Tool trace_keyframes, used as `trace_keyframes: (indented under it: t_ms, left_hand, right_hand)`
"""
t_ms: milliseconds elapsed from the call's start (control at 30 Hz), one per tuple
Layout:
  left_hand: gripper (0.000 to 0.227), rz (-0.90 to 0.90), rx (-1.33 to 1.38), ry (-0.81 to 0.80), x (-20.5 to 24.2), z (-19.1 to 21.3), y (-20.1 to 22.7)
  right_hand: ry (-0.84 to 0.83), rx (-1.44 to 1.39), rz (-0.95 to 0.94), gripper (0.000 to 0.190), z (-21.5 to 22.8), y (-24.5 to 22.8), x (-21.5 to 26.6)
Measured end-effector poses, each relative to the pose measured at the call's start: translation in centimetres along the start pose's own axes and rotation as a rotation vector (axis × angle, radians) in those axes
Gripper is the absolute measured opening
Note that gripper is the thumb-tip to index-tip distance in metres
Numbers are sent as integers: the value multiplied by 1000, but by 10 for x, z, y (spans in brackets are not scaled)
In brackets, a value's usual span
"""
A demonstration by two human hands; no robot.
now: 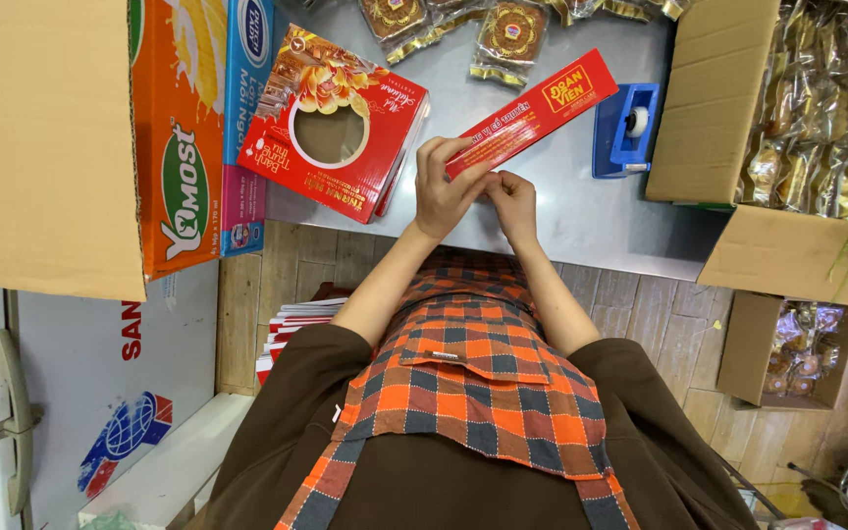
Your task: The person packs individually wrapped round pastries into red rectangular boxes. They place the pastries inside, close the flaps, and seal the boxes using a blue tape dispenser. The sealed boxes are then stacked on the table.
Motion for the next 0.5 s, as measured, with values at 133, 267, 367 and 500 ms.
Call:
trace_keyframes:
  t_ms: [133, 267, 367, 500]
  left_hand:
    - [40, 4, 24, 64, 8, -6, -1]
    - [47, -3, 21, 64, 3, -2, -6]
    - [53, 10, 14, 42, -1, 3, -6]
    - [65, 76, 20, -3, -2, 1, -12]
  right_hand:
    - [-25, 185, -60, 35, 3, 31, 16]
    - [-25, 244, -62, 37, 8, 13, 32]
    - [158, 381, 7, 22, 40, -35, 33]
    - [446, 107, 339, 34, 104, -131, -9]
Point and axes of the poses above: each hand's wrist, its own x-axis away from the middle knuckle, its own z-axis out of the back of the hand, y = z × x, the point moved 10 cm from there along -x, towards the middle knuckle, and after that the axes turned 4 degrees about y, right-handed, at the moved point
